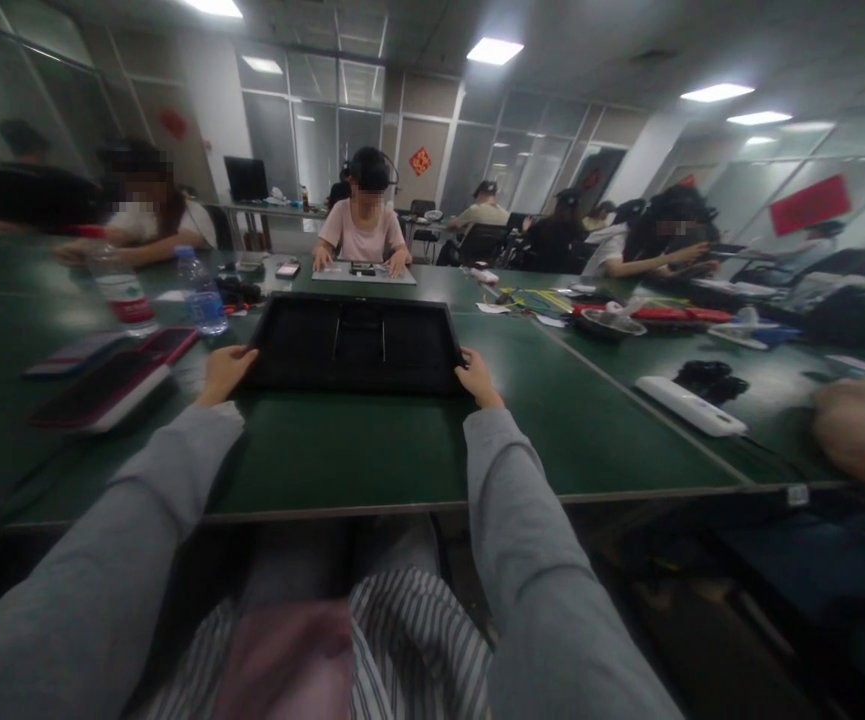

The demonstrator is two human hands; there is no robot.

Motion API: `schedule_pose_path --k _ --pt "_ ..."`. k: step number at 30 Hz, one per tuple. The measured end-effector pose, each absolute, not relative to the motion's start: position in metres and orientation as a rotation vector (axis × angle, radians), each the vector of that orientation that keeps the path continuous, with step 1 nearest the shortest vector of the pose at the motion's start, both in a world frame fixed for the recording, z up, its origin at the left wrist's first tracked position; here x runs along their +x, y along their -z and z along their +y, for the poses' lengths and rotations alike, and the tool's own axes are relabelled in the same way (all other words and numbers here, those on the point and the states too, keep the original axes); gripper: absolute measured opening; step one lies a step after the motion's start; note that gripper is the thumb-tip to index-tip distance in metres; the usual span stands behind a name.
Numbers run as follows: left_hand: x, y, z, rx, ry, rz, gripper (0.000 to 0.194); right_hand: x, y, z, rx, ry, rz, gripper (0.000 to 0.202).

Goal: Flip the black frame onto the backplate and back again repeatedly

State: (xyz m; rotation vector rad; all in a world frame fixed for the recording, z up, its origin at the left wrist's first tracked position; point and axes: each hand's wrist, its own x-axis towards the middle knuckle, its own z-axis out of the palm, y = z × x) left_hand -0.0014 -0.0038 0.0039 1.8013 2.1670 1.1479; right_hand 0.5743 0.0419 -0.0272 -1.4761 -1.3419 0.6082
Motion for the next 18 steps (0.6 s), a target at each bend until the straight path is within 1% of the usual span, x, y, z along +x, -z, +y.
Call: schedule_pose_path --k 5,9,13,18 --pt "0.004 -0.015 -0.013 1.877 -0.992 2.23 0.041 0.577 0.019 0.027 -1.531 -0.789 -1.269 0.082" --pt "0.002 -0.014 -0.012 1.879 -1.035 2.216 0.039 0.569 0.011 0.018 -1.463 -0.798 -1.264 0.083" --pt "0.001 -0.006 -0.007 1.812 -1.17 2.141 0.037 0.562 0.003 0.012 -1.441 -0.777 -1.212 0.075" --pt "0.004 -0.002 -0.002 1.807 -1.194 2.027 0.041 0.568 0.0 0.008 -1.386 -0.681 -1.13 0.066"
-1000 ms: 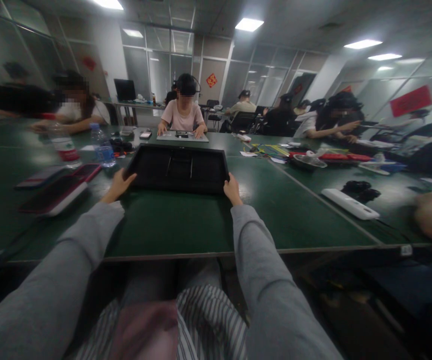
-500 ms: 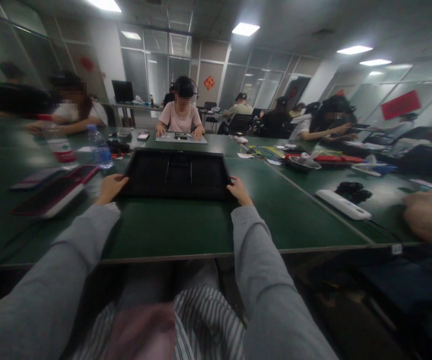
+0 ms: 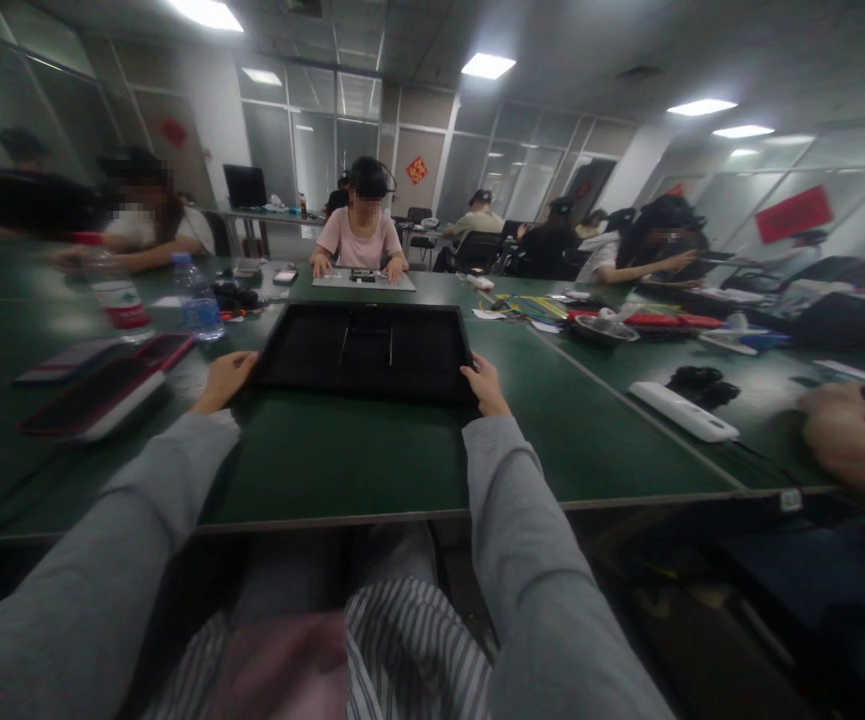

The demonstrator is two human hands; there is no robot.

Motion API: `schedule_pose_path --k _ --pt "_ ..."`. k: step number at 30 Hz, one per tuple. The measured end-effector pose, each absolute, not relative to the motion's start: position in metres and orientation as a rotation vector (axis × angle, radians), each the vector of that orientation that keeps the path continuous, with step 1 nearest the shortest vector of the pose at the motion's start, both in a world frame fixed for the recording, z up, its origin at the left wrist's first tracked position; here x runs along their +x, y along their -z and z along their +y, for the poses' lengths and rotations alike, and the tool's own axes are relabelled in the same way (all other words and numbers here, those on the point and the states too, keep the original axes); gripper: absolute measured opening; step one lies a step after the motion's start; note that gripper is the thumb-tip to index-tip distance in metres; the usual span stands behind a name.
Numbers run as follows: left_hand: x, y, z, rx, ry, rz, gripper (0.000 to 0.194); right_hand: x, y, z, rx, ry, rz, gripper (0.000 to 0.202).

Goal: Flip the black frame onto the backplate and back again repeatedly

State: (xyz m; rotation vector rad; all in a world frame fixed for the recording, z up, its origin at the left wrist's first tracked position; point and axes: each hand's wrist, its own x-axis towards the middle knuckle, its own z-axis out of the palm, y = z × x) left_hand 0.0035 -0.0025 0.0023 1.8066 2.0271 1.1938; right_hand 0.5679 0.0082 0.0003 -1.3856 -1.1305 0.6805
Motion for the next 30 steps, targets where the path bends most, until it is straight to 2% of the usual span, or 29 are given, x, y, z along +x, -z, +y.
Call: schedule_pose_path --k 5,9,12,18,26,30 --pt "-0.001 0.001 0.002 1.753 -1.225 2.061 0.044 0.585 -0.001 0.004 -1.413 -0.501 -0.98 0.06" --pt "-0.005 0.003 0.004 1.741 -1.209 2.067 0.045 0.595 -0.006 -0.003 -1.57 -0.229 -0.79 0.056" --pt "-0.005 0.004 0.005 1.726 -1.217 2.062 0.045 0.599 -0.01 -0.01 -1.67 -0.084 -0.602 0.058" --pt "-0.008 0.009 0.009 1.719 -1.235 2.042 0.044 0.61 -0.011 -0.02 -1.789 -0.047 -0.352 0.077" --pt "-0.009 0.011 0.012 1.736 -1.228 2.044 0.044 0.618 -0.009 -0.031 -1.869 -0.009 -0.268 0.073" --pt "-0.008 0.01 0.011 1.742 -1.213 2.061 0.043 0.618 -0.012 -0.034 -1.834 0.01 -0.197 0.078"
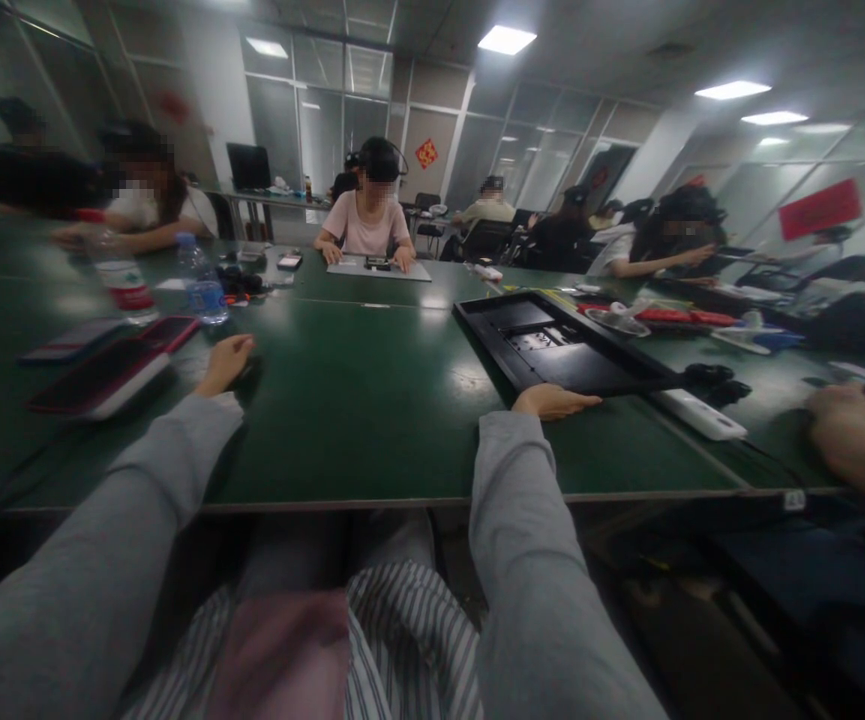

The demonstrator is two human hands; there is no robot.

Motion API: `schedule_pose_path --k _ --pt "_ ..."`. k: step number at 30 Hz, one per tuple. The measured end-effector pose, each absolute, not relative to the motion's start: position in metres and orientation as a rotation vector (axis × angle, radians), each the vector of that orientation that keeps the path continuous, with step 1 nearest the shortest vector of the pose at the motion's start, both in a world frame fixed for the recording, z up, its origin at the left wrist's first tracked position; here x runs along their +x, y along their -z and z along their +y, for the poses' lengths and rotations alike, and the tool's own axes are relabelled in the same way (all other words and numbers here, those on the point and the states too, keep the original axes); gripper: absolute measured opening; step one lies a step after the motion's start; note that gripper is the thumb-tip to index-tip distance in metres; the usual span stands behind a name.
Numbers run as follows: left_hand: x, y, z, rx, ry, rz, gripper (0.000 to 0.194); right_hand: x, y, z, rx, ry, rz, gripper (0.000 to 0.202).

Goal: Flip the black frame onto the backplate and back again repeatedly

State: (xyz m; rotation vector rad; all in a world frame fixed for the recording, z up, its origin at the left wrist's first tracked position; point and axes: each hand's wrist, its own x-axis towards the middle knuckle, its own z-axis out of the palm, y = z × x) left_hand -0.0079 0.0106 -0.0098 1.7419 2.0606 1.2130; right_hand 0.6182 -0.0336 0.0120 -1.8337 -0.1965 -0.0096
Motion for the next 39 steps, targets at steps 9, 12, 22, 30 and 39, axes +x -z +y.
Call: schedule_pose_path --k 9,12,22,30,39 --pt "-0.005 0.005 0.006 1.741 -1.206 2.063 0.041 0.615 -0.022 -0.042 -1.893 0.077 -0.228 0.081" --pt "-0.003 0.003 0.004 1.73 -1.223 2.048 0.04 0.61 -0.024 -0.039 -1.847 0.232 -0.257 0.085" --pt "-0.001 0.0 0.001 1.743 -1.234 2.029 0.04 0.556 -0.043 -0.039 -1.686 0.554 -1.002 0.075" --pt "-0.001 0.0 0.003 1.753 -1.276 2.02 0.042 0.529 -0.05 -0.035 -1.511 0.572 -1.258 0.064" --pt "0.003 -0.001 0.006 1.663 -1.421 1.958 0.057 0.547 -0.02 0.003 -1.427 0.222 -1.459 0.068"
